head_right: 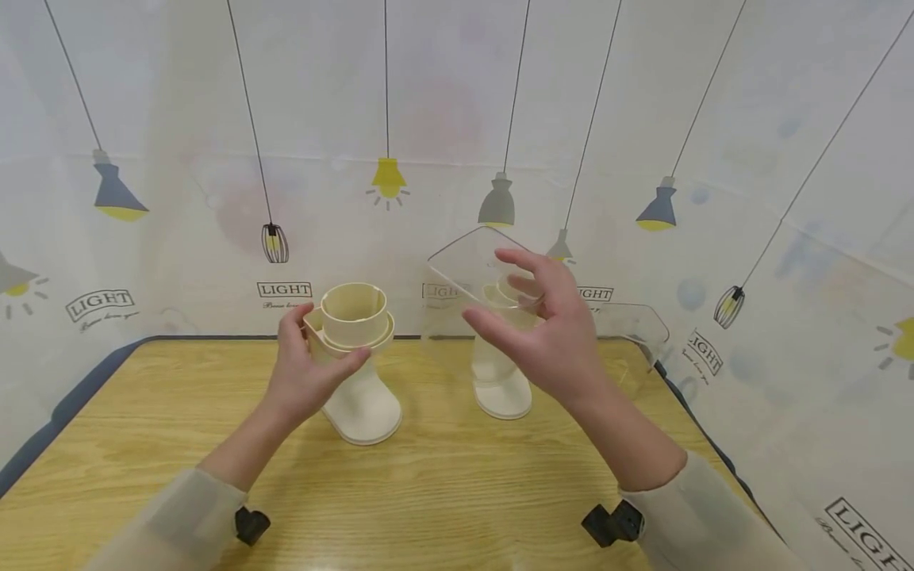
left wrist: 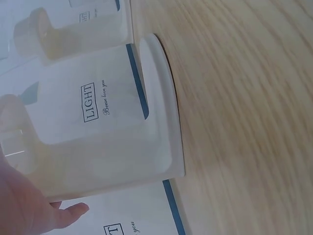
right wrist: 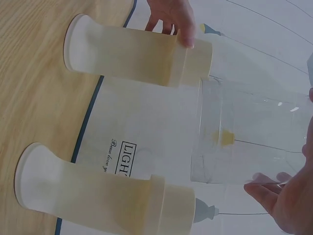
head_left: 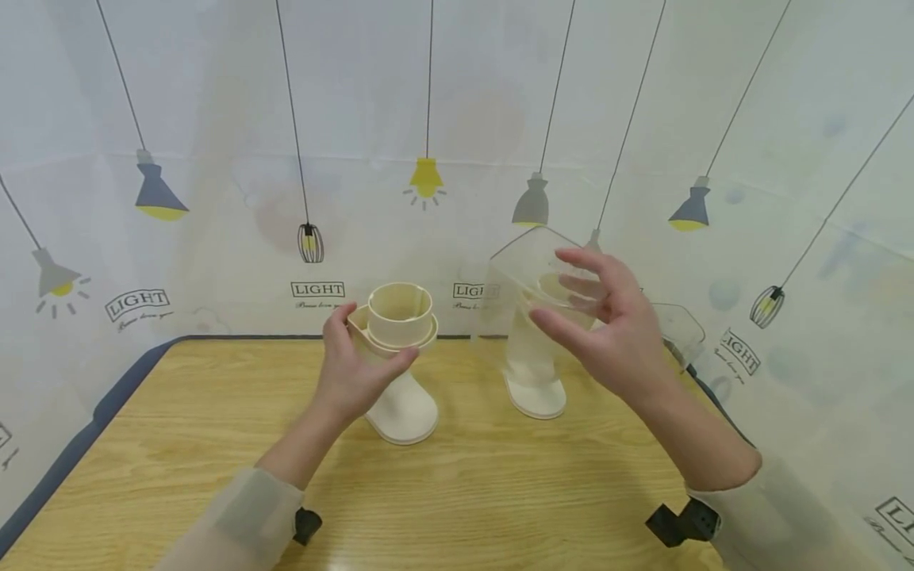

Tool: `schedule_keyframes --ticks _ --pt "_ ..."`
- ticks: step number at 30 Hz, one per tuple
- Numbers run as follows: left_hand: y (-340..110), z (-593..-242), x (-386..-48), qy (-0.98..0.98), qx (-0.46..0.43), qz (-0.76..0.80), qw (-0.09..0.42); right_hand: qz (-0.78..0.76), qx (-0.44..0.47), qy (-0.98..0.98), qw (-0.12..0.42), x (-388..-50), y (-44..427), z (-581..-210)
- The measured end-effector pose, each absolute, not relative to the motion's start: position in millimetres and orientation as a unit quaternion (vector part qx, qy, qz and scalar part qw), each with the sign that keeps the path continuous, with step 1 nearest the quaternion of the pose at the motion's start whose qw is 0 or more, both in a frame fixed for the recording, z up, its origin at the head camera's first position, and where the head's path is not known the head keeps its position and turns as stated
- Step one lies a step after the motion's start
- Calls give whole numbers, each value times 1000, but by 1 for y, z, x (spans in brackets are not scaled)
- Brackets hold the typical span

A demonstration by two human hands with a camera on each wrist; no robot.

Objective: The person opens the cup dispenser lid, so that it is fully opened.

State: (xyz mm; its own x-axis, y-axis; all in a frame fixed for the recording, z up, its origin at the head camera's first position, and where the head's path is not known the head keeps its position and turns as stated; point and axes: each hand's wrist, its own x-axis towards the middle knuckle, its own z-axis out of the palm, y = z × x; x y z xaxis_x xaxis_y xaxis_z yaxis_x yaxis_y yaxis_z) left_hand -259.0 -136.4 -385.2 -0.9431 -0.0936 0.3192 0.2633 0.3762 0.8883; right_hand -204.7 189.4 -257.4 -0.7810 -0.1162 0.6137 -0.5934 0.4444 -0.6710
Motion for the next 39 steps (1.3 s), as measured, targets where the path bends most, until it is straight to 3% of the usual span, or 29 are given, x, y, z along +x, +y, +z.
schedule_keyframes --ticks 23,39 --pt "-127 -384 -259 -813 -1 -563 148 444 139 -854 233 -172 253 -311" --pt "-167 -374 -270 -815 -76 -571 54 408 50 -887 210 -172 305 -356"
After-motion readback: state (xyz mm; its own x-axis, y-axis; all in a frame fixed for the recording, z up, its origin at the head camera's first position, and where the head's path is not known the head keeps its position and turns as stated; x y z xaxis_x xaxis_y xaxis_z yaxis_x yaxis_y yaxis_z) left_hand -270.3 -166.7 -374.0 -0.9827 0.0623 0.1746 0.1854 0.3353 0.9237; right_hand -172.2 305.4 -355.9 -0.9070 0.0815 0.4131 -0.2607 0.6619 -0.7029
